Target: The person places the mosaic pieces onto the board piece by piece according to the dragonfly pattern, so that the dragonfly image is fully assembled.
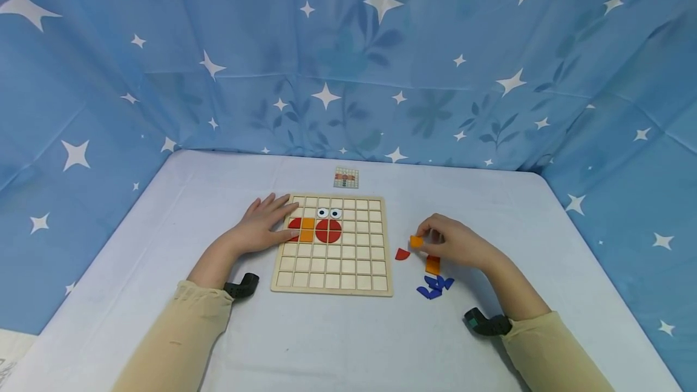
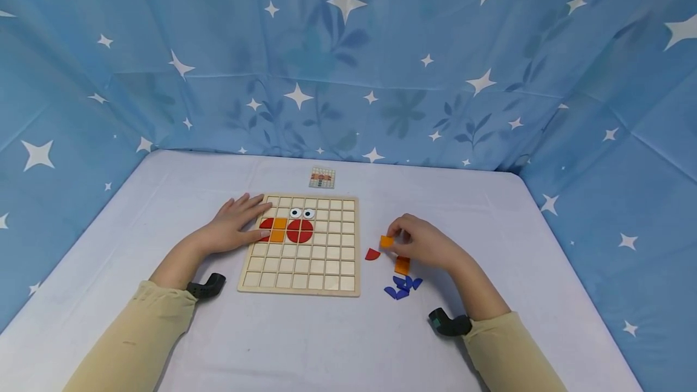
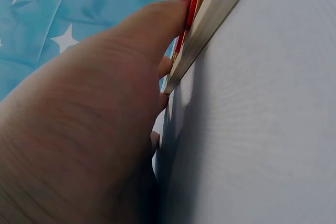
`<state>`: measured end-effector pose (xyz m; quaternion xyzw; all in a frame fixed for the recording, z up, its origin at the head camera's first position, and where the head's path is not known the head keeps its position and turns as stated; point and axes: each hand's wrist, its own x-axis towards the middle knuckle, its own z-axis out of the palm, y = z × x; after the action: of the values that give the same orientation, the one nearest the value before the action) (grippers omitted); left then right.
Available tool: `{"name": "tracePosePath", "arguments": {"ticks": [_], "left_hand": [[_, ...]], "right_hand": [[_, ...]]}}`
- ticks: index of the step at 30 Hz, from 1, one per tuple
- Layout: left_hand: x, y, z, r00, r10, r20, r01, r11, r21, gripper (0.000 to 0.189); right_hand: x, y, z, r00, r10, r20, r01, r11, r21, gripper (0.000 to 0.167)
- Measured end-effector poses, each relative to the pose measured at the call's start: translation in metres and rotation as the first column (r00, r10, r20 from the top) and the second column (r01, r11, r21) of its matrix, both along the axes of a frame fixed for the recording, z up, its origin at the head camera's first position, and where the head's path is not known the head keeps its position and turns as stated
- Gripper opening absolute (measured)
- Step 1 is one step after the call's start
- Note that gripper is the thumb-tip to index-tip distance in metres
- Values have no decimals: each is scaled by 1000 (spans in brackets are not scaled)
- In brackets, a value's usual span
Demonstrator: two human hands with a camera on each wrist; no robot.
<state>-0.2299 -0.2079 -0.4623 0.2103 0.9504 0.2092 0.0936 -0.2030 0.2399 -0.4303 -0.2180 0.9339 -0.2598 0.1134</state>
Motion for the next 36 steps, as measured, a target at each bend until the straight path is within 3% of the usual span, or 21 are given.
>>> {"name": "tracePosePath", "arguments": {"ticks": [6, 17, 27, 36], "left_hand": [[0, 0, 0, 1000, -1, -7, 1, 1000, -2, 77], [-1, 0, -3, 1000, -6, -14, 6, 1000, -5, 75], [-1, -1, -2, 1000, -12, -17, 12, 1000, -2, 76], [-2, -1, -4, 1000, -7, -23, 7, 1000, -7, 77]], "right_hand": [[-3, -9, 11, 1000, -12, 18, 12, 1000, -1, 20], [-16, -42, 24, 998, 53, -28, -53, 998, -21, 19], [-34, -82, 21, 996, 88, -17, -88, 996, -11, 19], [-41, -112, 16, 997, 78, 24, -78, 997, -17, 16]]}}
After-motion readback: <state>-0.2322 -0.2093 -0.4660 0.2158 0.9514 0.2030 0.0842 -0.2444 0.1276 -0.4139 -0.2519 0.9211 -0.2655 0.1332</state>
